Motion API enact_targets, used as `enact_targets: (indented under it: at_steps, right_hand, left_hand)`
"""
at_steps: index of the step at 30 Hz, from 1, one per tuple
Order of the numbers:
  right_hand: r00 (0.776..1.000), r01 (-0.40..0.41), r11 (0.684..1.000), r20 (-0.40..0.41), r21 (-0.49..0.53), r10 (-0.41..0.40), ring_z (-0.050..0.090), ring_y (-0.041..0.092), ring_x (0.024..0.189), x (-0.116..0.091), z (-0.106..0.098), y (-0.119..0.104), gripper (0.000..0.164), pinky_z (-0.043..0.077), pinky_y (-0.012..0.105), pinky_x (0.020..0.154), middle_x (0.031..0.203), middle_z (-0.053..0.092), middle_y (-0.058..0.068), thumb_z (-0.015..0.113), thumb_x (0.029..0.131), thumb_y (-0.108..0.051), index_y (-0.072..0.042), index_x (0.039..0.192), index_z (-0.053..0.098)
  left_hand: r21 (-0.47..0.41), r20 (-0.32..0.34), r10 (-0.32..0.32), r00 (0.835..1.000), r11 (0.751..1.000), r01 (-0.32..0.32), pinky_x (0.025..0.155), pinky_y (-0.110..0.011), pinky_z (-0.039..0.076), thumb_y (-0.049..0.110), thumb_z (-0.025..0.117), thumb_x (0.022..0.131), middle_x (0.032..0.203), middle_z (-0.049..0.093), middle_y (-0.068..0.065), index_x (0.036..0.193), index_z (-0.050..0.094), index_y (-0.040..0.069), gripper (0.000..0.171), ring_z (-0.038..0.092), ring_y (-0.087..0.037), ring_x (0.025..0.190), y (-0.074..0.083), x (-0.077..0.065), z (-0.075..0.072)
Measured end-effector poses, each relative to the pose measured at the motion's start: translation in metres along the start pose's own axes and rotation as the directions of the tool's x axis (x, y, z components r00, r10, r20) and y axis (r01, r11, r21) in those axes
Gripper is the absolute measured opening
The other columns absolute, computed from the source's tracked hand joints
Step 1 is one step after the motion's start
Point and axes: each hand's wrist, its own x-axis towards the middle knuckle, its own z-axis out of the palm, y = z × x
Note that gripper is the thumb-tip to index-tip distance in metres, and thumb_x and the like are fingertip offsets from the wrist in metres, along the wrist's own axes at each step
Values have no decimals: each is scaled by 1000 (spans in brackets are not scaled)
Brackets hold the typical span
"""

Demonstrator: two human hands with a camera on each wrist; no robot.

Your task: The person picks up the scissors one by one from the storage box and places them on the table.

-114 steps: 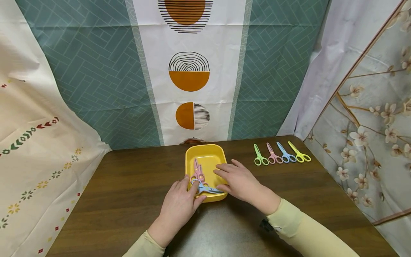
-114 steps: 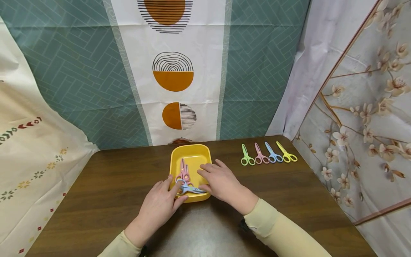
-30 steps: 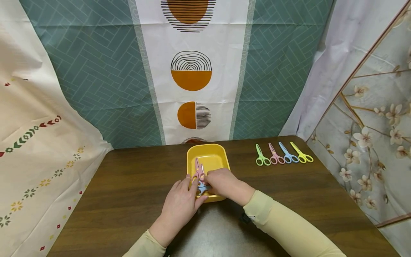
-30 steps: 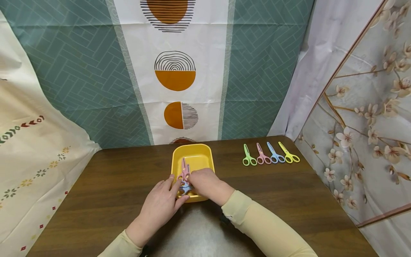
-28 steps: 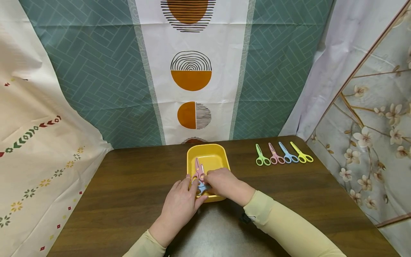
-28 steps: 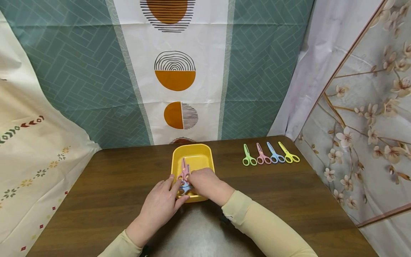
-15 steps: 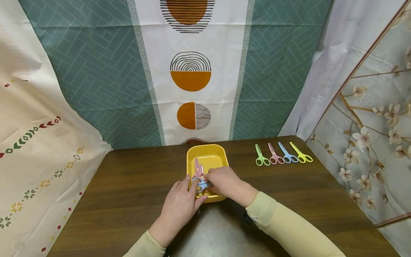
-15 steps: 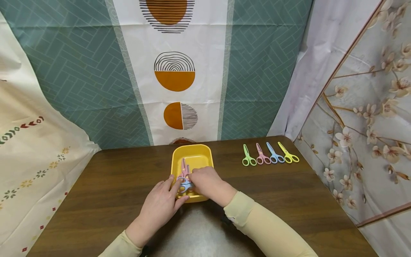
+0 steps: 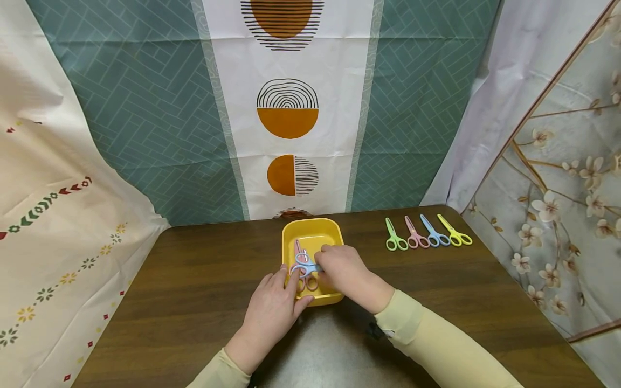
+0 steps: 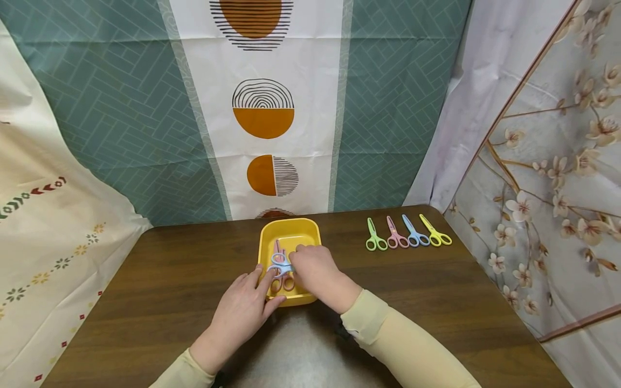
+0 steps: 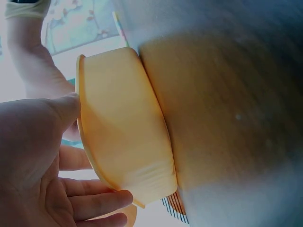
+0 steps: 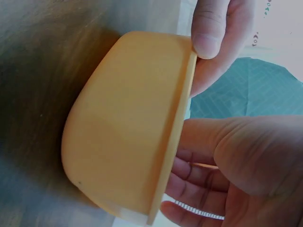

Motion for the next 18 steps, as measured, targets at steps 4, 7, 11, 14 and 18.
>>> enact_targets:
  at_steps: [4, 7, 11, 14, 18]
  right_hand:
    - [999, -40, 999, 3, -8, 40, 64, 21, 73, -1, -6, 0, 17, 59, 41, 67, 83, 63, 2, 89, 93, -23, -11, 97, 77]
    - [998, -66, 998, -8, -11, 66, 64, 22, 74, -3, -9, 3, 17, 59, 41, 68, 85, 64, 3, 88, 94, -22, -10, 99, 77]
    - [996, -89, 996, -11, -5, 89, 63, 23, 75, -7, -14, 9, 18, 57, 41, 67, 85, 62, 3, 89, 94, -22, -11, 97, 76]
    - [995, -101, 995, -17, 9, 101, 61, 23, 74, -10, -17, 14, 19, 56, 42, 67, 84, 61, 2, 90, 93, -22, -11, 95, 75]
    - [993, -116, 993, -28, 24, 116, 61, 23, 73, -16, -21, 23, 19, 56, 42, 66, 84, 61, 3, 90, 93, -21, -11, 94, 74]
  left_hand:
    - [-4, 7, -8, 1000, 1000, 8, 100, -49, 59, 52, 87, 94, 122, 73, -28, 137, 73, -4, 72, 74, -40, 102, 1, 0, 0]
    - [-5, 15, -11, 1000, 1000, 11, 101, -49, 59, 52, 86, 94, 122, 73, -28, 137, 72, -4, 72, 74, -40, 104, 1, 0, 0]
    - [-5, 24, -13, 1000, 1000, 13, 101, -49, 59, 52, 86, 95, 123, 73, -28, 136, 72, -5, 72, 74, -39, 105, 1, 1, 0]
    - [-7, 30, -18, 999, 1000, 19, 102, -49, 59, 52, 86, 95, 124, 73, -28, 137, 72, -5, 72, 74, -39, 105, 1, 0, 0]
    - [-9, 39, -27, 999, 1000, 27, 102, -50, 59, 52, 86, 95, 125, 73, -29, 137, 71, -5, 72, 74, -39, 105, 1, 0, -1]
